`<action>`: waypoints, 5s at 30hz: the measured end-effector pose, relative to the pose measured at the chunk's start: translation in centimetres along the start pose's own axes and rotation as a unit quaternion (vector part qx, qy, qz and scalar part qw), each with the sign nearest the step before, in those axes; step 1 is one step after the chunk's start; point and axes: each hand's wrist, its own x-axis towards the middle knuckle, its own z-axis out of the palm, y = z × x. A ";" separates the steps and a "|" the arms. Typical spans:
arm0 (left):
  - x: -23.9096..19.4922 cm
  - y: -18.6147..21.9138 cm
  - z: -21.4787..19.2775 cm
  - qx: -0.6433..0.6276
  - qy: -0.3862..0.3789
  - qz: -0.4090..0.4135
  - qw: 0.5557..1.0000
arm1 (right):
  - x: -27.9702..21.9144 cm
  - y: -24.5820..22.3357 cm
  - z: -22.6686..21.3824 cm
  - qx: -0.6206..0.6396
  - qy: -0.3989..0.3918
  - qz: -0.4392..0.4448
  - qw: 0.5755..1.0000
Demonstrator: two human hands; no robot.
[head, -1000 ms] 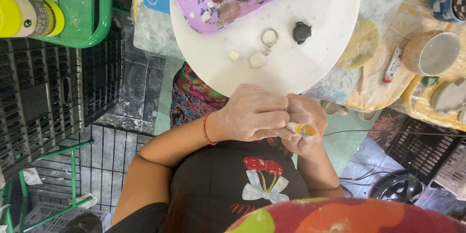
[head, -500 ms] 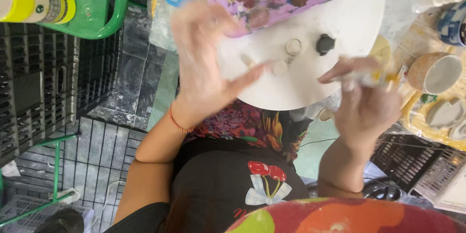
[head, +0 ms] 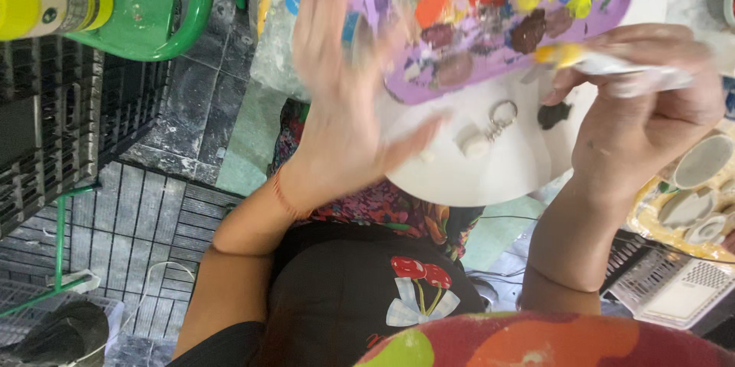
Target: The person decorates small clay objects and a ceramic dish by hand and using a paintbrush. They paint a patterned dish, handle a white clay piece, and apply a substance from a tube to another small item.
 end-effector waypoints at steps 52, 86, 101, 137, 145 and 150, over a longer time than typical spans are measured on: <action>-2.8 -0.7 3.9 -0.176 0.087 0.030 0.980 | 4.0 -1.2 3.5 -0.337 -0.150 0.033 0.929; -2.3 -0.4 3.9 -0.164 0.099 0.012 0.981 | 3.8 -1.0 3.9 -0.280 -0.178 -0.003 0.943; -2.2 -0.4 4.2 -0.157 0.115 0.018 0.981 | 3.7 -1.1 4.1 -0.275 -0.173 -0.010 0.946; -1.4 2.9 -0.3 -0.260 -0.001 0.027 0.965 | -5.4 -4.6 5.0 0.092 0.051 0.131 0.986; -2.5 4.8 0.0 -0.322 0.009 0.019 0.947 | -8.1 -5.7 5.3 -0.003 0.065 0.052 0.997; -2.9 6.0 -0.5 -0.371 -0.016 -0.031 0.928 | -8.6 -6.6 4.2 -0.240 -0.010 -0.090 0.967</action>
